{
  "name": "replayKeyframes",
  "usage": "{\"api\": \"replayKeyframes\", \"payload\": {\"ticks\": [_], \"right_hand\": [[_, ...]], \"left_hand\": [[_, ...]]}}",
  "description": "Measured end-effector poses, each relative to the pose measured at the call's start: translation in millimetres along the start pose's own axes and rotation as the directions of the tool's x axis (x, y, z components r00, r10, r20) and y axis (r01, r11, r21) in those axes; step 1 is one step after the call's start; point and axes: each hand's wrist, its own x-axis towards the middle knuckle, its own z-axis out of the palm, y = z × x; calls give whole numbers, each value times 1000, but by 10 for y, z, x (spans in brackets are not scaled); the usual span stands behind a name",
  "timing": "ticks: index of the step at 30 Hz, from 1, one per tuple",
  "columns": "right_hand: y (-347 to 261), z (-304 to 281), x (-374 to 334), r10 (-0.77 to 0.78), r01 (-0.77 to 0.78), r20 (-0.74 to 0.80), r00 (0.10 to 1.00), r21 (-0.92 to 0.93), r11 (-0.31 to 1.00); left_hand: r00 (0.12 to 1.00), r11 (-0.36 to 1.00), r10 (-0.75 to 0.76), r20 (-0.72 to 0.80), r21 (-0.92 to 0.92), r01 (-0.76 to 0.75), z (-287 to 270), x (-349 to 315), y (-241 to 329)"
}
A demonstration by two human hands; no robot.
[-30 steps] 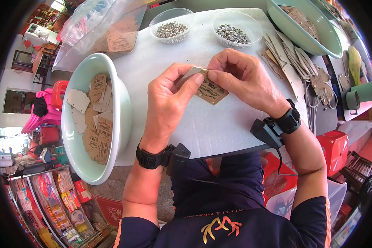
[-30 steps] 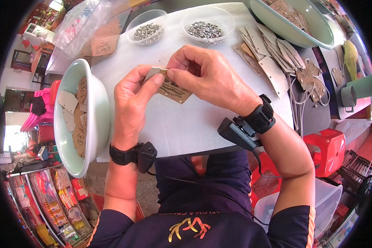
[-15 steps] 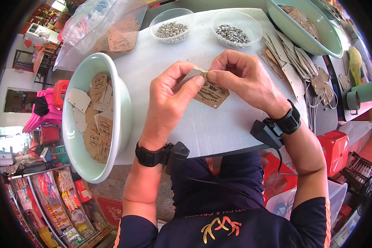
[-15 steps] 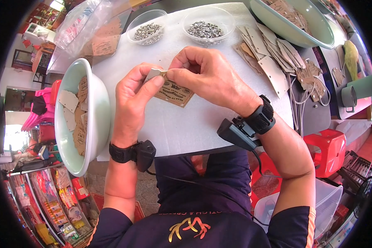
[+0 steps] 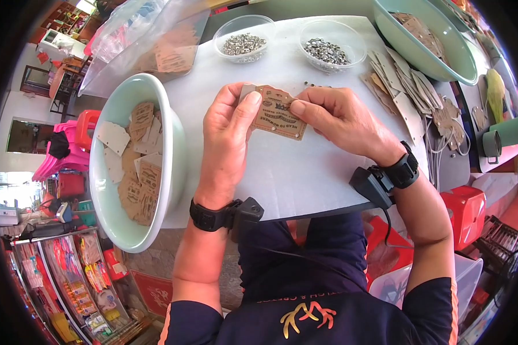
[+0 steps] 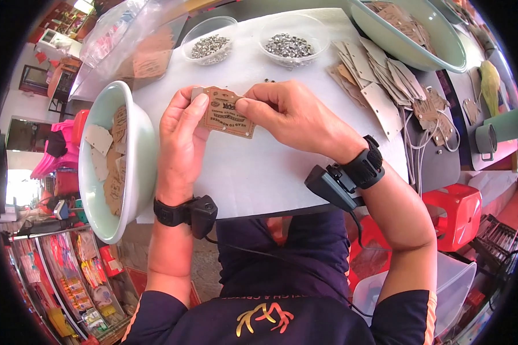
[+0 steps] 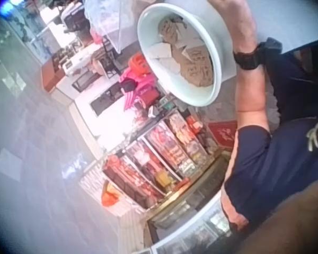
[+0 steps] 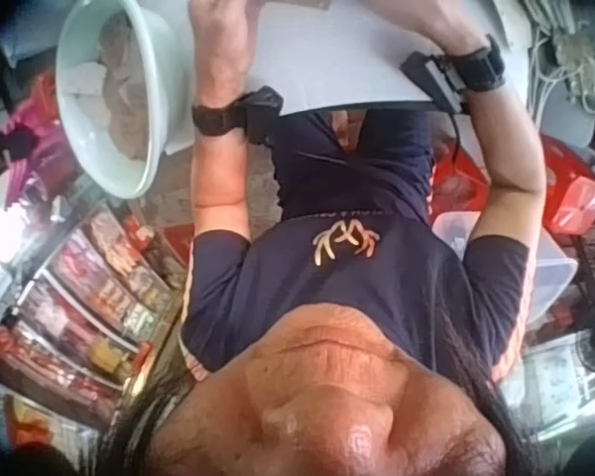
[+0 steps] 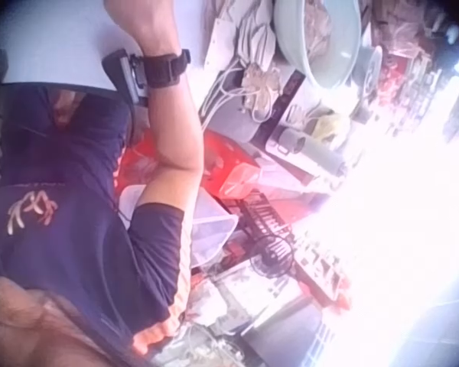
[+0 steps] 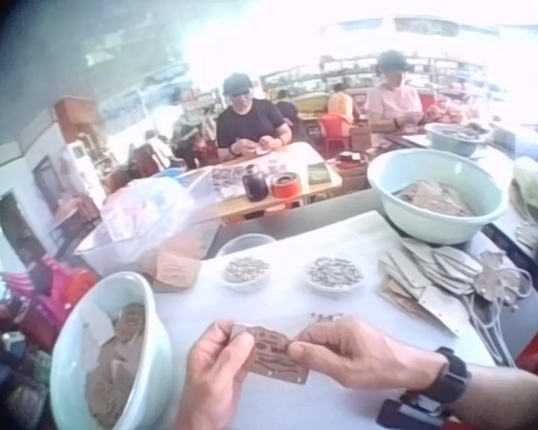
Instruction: Manually pushing small metal rivets through pre-made holes in leather shoe labels.
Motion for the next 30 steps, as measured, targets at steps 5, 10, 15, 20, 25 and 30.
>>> {"api": "replayKeyframes", "payload": {"ticks": [5, 10, 15, 20, 25, 30], "right_hand": [[-68, 15, -27, -5, 5, -3, 1000, 11, 1000], [-78, 9, -29, 23, -27, 43, 999, 88, 996], [-71, 6, -29, 17, -25, 62, 998, 127, 992], [-42, 30, -23, 18, -31, 65, 998, 196, 980], [-21, 24, -25, 14, -53, 112, 994, 353, 934], [-56, 15, -24, -38, -26, 194, 980, 317, 948]], "left_hand": [[1000, 1000, 26, 9, 2, -26, 0, -5, -9], [998, 998, 30, 51, -50, -27, -5, 1, 4], [995, 994, 6, 96, -112, 5, -17, -23, 37], [993, 991, -18, 121, -126, 33, -30, -8, 57], [996, 992, -22, 89, -122, 33, -17, -21, 58], [998, 990, -31, 53, -133, 38, -34, -10, 47]]}}
